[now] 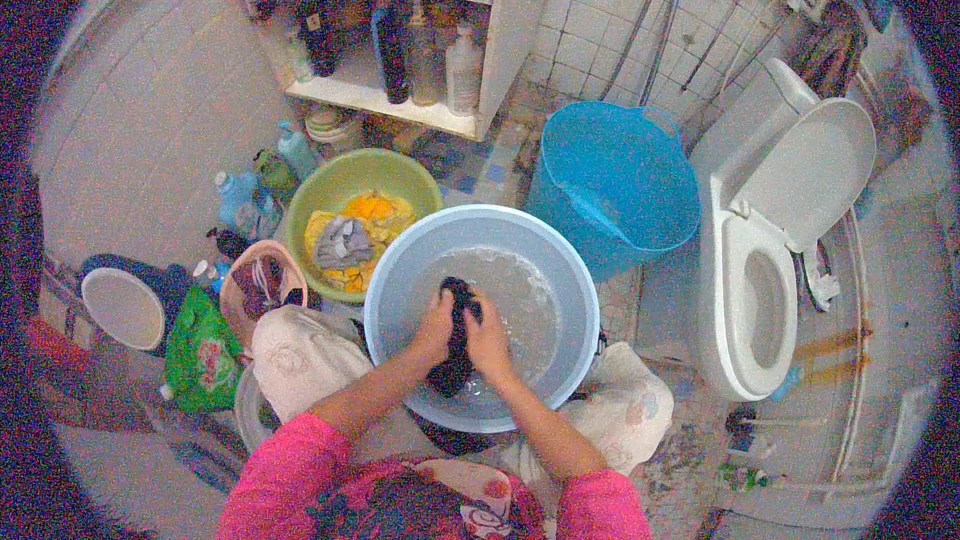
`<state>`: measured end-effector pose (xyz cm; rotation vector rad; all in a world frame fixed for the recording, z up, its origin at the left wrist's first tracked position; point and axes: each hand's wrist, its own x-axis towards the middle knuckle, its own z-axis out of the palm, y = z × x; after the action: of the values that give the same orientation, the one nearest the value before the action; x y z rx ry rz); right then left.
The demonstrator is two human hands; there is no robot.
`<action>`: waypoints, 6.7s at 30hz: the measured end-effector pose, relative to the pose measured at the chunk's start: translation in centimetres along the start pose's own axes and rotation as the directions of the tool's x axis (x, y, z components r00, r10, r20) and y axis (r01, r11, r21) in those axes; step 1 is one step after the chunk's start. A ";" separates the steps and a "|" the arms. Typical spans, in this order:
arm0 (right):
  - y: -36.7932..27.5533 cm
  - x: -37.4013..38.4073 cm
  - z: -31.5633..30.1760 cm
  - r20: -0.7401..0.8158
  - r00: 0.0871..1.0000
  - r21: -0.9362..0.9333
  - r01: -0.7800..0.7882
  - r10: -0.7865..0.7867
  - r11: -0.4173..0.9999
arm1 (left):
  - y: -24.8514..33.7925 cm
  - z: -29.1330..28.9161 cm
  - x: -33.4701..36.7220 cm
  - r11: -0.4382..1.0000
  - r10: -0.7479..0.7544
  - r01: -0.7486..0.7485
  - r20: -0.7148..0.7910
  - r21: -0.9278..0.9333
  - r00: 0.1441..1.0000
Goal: The person washes a garment by repeatedly rubbing, squeezing, and soaking it in a washbasin filled with water by hand.
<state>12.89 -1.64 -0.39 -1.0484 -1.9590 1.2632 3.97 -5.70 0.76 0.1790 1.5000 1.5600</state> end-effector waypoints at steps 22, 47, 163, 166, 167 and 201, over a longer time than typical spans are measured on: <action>-0.3 1.1 -0.3 -0.204 0.964 0.008 -0.173 0.171 0.985 | -0.7 -0.8 -1.4 0.622 0.246 -0.396 0.312 0.675 0.918; -1.2 -0.6 0.0 0.042 0.985 -0.017 0.167 -0.166 0.986 | 0.0 -0.4 -1.2 0.890 0.231 -0.266 0.137 0.371 0.963; 1.0 4.2 -5.7 0.241 0.934 0.373 -0.341 0.264 0.863 | 2.2 -1.1 -0.1 0.569 0.210 -0.600 0.606 0.562 0.767; 1.4 4.1 -6.5 0.287 0.956 0.534 -0.216 0.065 0.817 | 2.8 -1.9 0.8 0.713 0.241 -0.567 0.614 0.413 0.751; 1.7 3.7 -6.3 0.408 0.906 0.488 -0.316 0.108 0.814 | 3.3 -2.0 0.8 0.825 0.179 -0.438 0.570 0.358 0.802; 1.0 1.4 -2.7 -0.119 0.992 0.089 -0.022 0.032 0.996 | 2.3 -0.8 -2.5 0.996 -0.067 0.090 0.620 -0.006 0.782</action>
<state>14.64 1.06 -0.18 -1.0852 -1.7887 1.2585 3.67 -7.50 3.67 0.5492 0.9383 1.2795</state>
